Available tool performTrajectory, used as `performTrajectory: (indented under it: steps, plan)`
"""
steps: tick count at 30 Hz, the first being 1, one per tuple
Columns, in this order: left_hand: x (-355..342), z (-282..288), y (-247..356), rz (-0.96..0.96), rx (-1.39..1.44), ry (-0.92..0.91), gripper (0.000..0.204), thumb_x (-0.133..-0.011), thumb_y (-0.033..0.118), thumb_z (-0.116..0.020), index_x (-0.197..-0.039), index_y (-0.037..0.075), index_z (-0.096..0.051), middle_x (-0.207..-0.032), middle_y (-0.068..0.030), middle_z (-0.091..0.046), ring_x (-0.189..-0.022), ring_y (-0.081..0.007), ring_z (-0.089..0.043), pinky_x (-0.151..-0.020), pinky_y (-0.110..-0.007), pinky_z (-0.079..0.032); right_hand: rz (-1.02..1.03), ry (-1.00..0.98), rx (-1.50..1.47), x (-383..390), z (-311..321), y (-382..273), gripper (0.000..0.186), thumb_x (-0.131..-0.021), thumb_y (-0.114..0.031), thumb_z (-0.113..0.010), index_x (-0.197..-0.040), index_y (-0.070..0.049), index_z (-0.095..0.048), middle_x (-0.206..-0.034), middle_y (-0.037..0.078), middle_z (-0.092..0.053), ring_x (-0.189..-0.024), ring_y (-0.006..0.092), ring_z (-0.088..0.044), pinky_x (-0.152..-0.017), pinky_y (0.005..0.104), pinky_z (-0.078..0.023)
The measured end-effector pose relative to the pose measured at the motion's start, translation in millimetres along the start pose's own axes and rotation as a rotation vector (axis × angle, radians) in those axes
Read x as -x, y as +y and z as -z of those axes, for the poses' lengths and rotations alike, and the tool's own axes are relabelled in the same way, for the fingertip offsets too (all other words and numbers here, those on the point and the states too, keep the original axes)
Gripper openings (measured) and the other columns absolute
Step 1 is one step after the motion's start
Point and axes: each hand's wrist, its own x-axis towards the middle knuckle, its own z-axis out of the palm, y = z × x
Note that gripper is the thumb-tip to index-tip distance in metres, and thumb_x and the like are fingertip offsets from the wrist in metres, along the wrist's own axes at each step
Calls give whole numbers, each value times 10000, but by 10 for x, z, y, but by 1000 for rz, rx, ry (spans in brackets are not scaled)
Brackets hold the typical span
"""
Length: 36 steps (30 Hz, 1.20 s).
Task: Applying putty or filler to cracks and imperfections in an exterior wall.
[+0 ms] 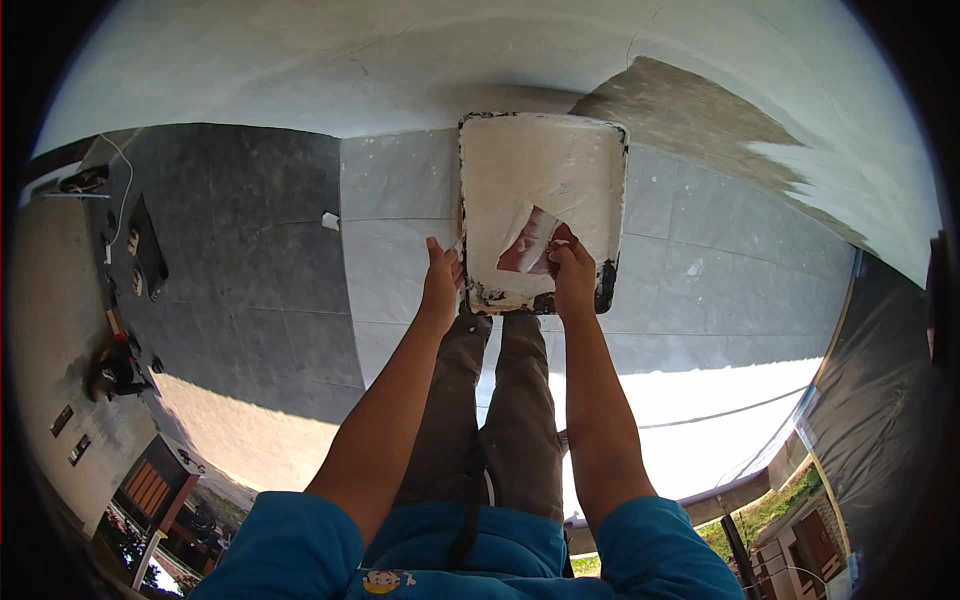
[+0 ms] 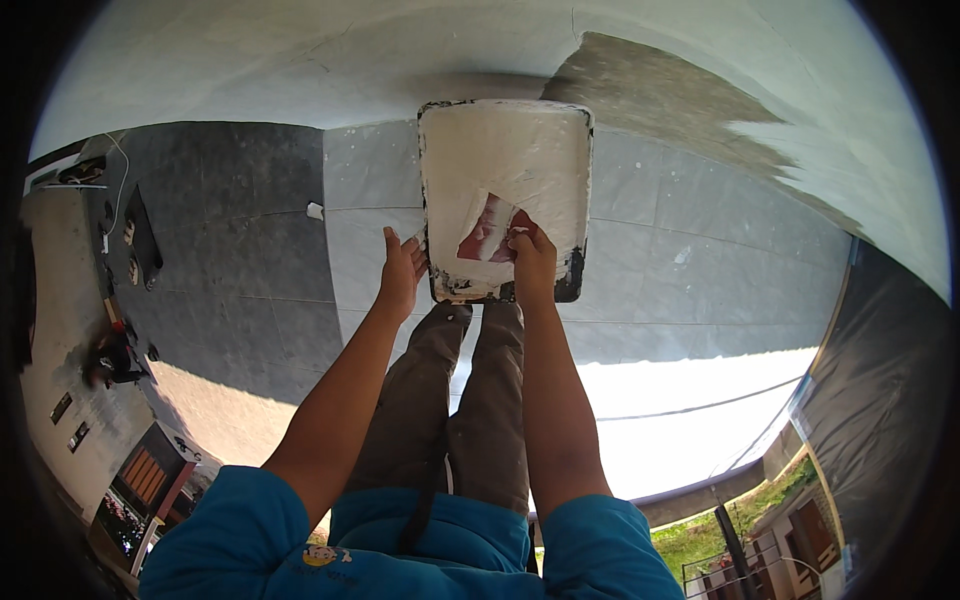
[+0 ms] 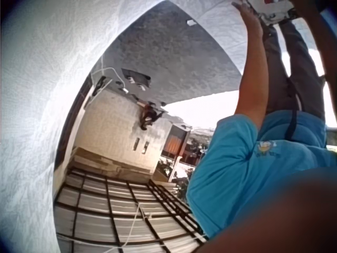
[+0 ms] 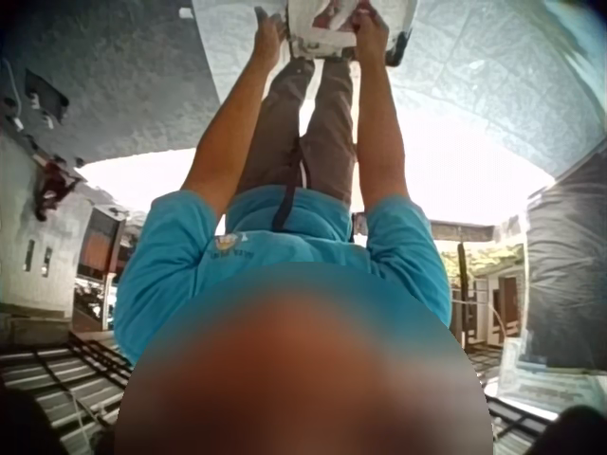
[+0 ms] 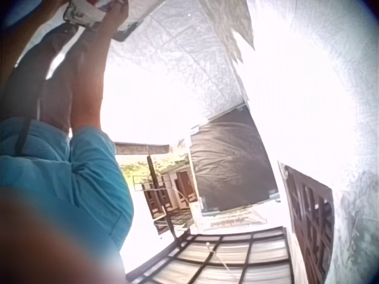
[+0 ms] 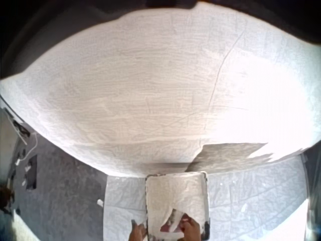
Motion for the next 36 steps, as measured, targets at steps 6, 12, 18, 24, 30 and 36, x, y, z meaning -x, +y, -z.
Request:
performTrajectory:
  steps: [6, 12, 18, 24, 30, 36]
  plan:
    - [11, -27, 6, 7, 12, 29, 1153, -898, 848, -173, -1519, -123, -204, -1574, -252, -316, -1468, -322, -307, -1213, -401, -175, 88, -50, -2, 24, 99, 86, 267, -824, -25, -534, -1051, 29, -662, -934, 42, -660, -824, 128, -596, -785, 264, -491]
    - [-40, 53, -39, 2, 40, 48, 1141, -905, 839, -173, -1521, -120, -201, -1577, -253, -308, -1473, -320, -300, -1215, -397, -172, 182, 153, 247, -12, -3, 16, 188, -850, -75, -567, -965, 42, -659, -852, 77, -687, -761, 133, -624, -695, 317, -508]
    - [32, -58, 17, 0, 27, 11, 1119, -916, 826, -165, -1522, -114, -211, -1580, -238, -312, -1473, -305, -301, -1213, -389, -173, 307, 253, 920, -142, 11, 124, 246, -867, -211, -590, -897, 31, -623, -818, 261, -665, -790, 453, -648, -718, 498, -498]
    - [-34, 12, -52, -1, 44, -50, 1114, -915, 827, -159, -1524, -104, -227, -1585, -223, -309, -1473, -303, -295, -1210, -386, -168, 295, 73, 914, -119, -263, 544, 254, -868, -220, -593, -887, 32, -621, -799, 245, -665, -775, 439, -655, -705, 489, -503]
    - [33, -23, 21, 1, 13, -110, 1127, -903, 841, -151, -1528, -94, -230, -1589, -218, -302, -1474, -299, -291, -1211, -385, -164, 96, 124, 549, -15, -285, 672, 246, -883, -213, -599, -882, 31, -629, -736, 172, -659, -653, 267, -650, -635, 406, -502]
    - [-12, 85, -56, -12, 62, -76, 1131, -897, 847, -149, -1529, -87, -238, -1585, -214, -315, -1465, -299, -309, -1211, -388, -166, 137, 163, 189, -25, -457, 496, 197, -906, -163, -594, -923, 23, -657, -757, 69, -652, -666, 118, -557, -634, 320, -486]
